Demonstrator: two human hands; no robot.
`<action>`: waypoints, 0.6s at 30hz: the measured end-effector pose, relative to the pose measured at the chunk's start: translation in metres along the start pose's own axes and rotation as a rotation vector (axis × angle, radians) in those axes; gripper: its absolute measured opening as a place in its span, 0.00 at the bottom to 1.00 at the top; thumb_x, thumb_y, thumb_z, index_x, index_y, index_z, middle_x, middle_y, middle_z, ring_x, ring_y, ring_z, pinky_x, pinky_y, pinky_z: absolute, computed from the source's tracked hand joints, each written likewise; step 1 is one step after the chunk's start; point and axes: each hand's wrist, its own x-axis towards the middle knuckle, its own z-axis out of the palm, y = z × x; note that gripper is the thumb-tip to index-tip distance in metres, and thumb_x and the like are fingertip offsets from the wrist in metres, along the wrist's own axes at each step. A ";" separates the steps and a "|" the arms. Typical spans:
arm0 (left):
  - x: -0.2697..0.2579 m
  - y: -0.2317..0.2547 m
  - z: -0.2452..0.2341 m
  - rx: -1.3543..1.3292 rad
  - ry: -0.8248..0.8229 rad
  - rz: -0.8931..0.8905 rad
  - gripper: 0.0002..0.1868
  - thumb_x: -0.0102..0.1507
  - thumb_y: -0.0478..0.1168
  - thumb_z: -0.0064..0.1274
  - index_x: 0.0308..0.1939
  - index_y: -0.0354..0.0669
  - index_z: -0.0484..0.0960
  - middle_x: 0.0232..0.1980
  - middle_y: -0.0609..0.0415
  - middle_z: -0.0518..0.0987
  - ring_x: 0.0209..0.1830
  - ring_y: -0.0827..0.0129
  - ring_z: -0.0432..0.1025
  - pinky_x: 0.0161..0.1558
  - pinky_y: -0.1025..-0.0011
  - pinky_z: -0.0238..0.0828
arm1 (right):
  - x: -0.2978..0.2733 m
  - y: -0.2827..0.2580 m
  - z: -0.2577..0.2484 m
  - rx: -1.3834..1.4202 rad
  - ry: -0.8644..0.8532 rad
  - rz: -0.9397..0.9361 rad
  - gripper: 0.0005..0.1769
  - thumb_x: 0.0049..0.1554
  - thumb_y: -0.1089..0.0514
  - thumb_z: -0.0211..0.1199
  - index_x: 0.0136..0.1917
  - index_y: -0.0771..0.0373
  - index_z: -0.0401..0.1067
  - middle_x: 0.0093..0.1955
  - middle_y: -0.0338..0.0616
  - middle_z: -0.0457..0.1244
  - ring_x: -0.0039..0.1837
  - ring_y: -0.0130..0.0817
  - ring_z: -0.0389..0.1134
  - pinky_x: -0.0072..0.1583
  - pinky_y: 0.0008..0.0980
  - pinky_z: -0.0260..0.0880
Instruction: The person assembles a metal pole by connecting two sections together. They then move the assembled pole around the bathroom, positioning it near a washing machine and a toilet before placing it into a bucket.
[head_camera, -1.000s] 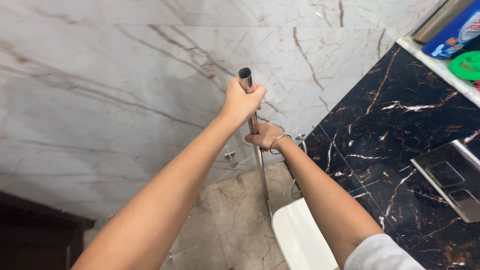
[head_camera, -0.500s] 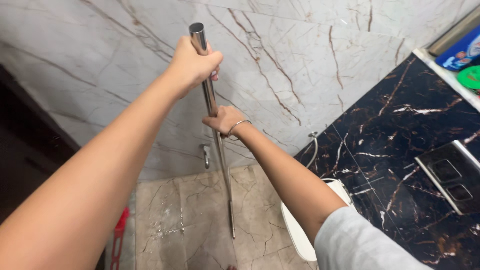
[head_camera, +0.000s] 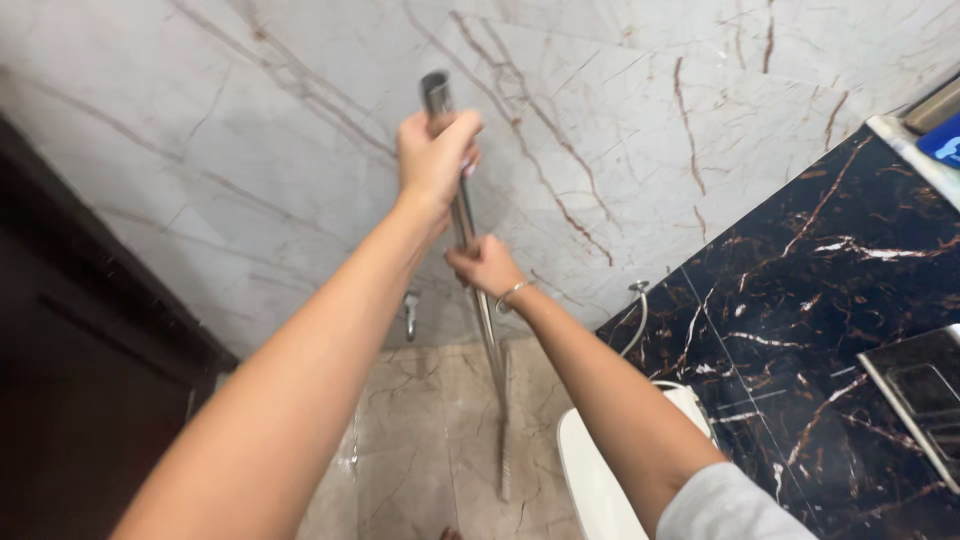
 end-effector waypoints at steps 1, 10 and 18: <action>-0.001 -0.010 0.002 -0.012 0.072 -0.025 0.08 0.57 0.34 0.58 0.27 0.41 0.73 0.21 0.64 0.69 0.16 0.80 0.62 0.20 0.75 0.58 | -0.004 0.010 -0.002 -0.002 -0.012 0.017 0.26 0.58 0.45 0.64 0.27 0.66 0.73 0.24 0.39 0.64 0.28 0.24 0.65 0.34 0.29 0.65; -0.057 -0.095 -0.048 -0.152 0.278 0.013 0.20 0.62 0.30 0.59 0.23 0.48 0.64 0.23 0.65 0.62 0.19 0.79 0.57 0.29 0.73 0.66 | -0.042 0.095 0.023 -0.033 0.104 0.076 0.15 0.49 0.49 0.73 0.38 0.63 0.77 0.33 0.45 0.68 0.36 0.30 0.66 0.42 0.33 0.68; -0.096 -0.140 -0.108 0.062 0.192 -0.093 0.16 0.68 0.39 0.58 0.28 0.48 0.71 0.31 0.59 0.73 0.37 0.68 0.69 0.57 0.58 0.66 | -0.083 0.181 0.051 -0.244 0.213 0.101 0.12 0.48 0.55 0.67 0.48 0.56 0.75 0.49 0.47 0.68 0.55 0.50 0.69 0.54 0.46 0.71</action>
